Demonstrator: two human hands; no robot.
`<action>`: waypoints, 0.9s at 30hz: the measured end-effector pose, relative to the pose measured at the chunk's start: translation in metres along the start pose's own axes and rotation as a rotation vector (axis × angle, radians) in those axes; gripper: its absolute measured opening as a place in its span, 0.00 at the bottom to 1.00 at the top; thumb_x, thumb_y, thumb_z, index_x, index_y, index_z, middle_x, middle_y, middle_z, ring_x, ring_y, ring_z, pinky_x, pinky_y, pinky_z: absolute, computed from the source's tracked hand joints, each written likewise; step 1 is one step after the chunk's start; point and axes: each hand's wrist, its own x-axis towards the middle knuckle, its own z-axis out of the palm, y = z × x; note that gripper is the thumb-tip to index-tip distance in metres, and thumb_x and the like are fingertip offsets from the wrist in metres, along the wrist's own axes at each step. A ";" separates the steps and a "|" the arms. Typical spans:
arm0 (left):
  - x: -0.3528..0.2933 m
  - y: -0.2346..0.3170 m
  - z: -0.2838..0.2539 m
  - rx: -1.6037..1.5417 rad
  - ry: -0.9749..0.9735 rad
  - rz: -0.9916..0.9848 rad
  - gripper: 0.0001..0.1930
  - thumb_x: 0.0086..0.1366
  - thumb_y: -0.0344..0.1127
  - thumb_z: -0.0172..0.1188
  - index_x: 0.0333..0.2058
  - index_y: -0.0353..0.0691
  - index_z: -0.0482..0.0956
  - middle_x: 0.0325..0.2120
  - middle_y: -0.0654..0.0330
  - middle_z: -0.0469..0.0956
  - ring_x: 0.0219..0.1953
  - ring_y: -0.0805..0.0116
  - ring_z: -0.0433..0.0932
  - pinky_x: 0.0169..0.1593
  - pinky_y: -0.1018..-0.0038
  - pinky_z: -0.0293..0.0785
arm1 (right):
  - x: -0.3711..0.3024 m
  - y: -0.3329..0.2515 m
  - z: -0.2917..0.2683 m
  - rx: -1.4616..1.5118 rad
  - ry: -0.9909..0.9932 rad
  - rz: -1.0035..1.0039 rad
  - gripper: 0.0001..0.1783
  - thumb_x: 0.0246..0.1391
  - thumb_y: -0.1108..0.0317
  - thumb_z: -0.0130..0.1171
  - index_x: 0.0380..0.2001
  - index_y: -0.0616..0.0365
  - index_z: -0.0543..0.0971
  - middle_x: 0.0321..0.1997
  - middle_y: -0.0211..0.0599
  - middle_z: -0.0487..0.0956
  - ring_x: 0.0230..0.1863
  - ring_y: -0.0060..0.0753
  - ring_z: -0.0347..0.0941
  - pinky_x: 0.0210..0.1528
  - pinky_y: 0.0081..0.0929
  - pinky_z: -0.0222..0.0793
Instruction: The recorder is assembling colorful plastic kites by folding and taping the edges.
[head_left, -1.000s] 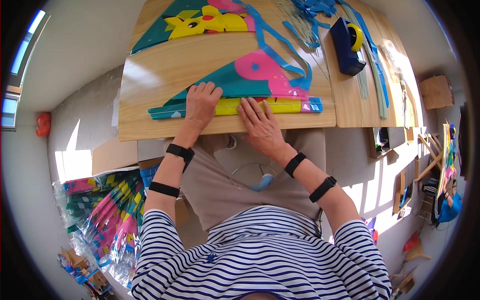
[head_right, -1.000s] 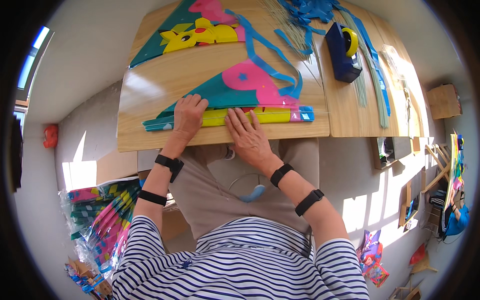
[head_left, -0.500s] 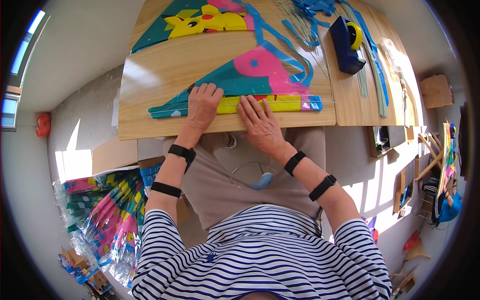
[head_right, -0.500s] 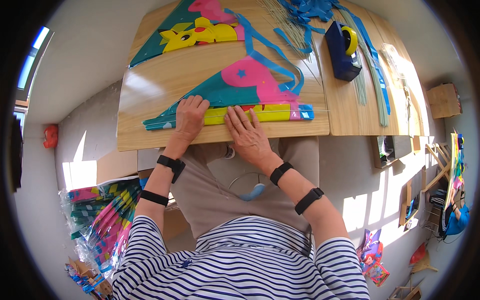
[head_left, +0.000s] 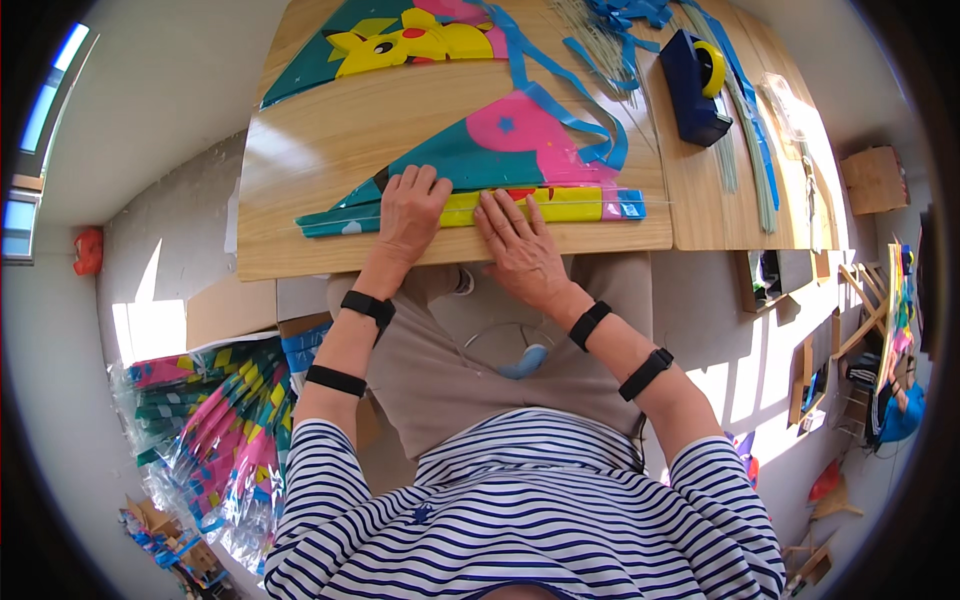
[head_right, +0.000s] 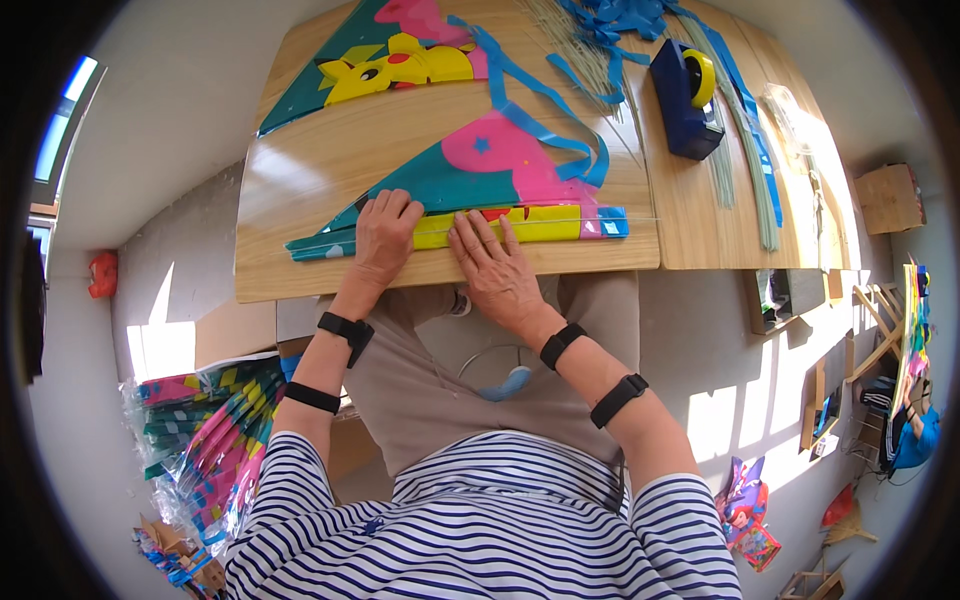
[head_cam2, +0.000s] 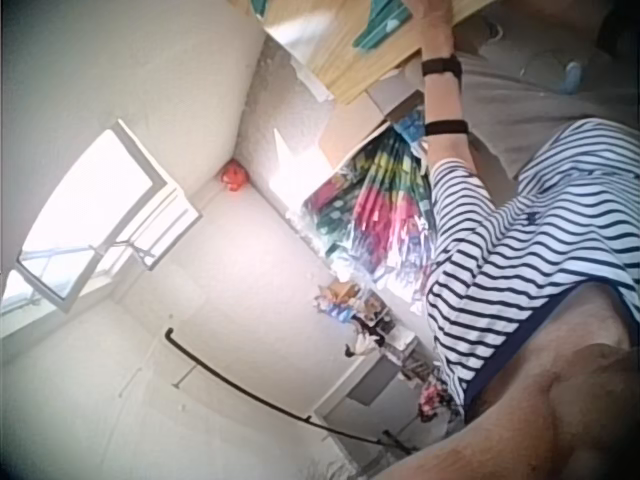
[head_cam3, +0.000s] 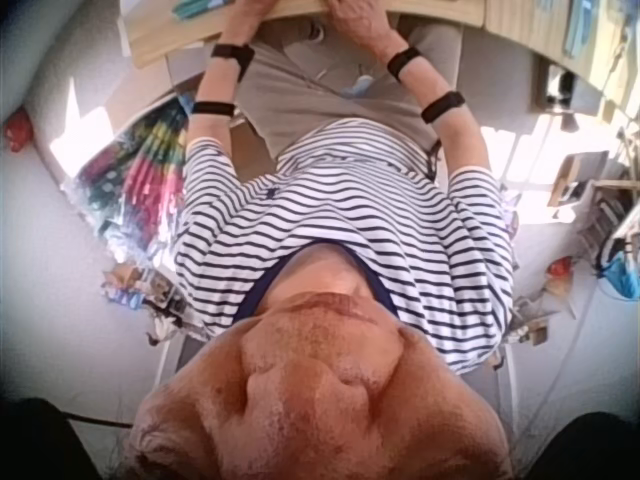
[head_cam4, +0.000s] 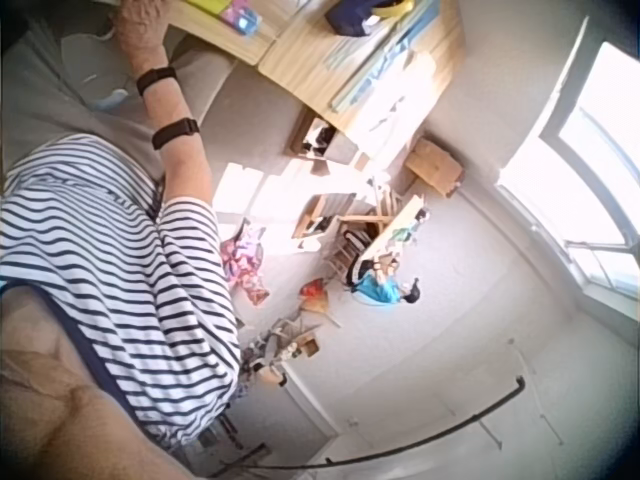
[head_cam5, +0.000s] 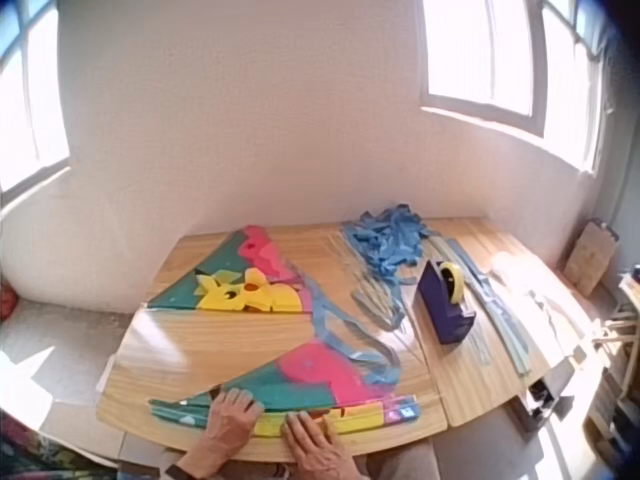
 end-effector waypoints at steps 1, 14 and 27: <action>0.000 0.001 0.000 -0.008 -0.011 -0.006 0.04 0.55 0.28 0.59 0.31 0.43 0.76 0.30 0.60 0.72 0.36 0.60 0.75 0.39 0.66 0.70 | 0.000 0.000 0.001 -0.008 0.002 0.001 0.53 0.45 0.51 0.72 0.72 0.57 0.63 0.80 0.41 0.56 0.81 0.46 0.46 0.80 0.57 0.37; 0.001 0.001 0.001 0.003 -0.035 0.012 0.04 0.53 0.30 0.60 0.28 0.44 0.75 0.30 0.61 0.71 0.37 0.60 0.75 0.37 0.66 0.70 | 0.001 -0.003 -0.005 0.030 0.026 0.044 0.54 0.40 0.51 0.75 0.71 0.56 0.66 0.81 0.45 0.52 0.82 0.48 0.42 0.80 0.61 0.34; -0.014 -0.013 -0.010 0.025 -0.017 -0.042 0.06 0.55 0.32 0.64 0.30 0.43 0.75 0.30 0.60 0.73 0.39 0.60 0.75 0.41 0.65 0.72 | 0.004 0.000 -0.016 0.094 -0.058 0.043 0.58 0.39 0.48 0.76 0.72 0.57 0.63 0.80 0.55 0.51 0.82 0.53 0.41 0.78 0.70 0.30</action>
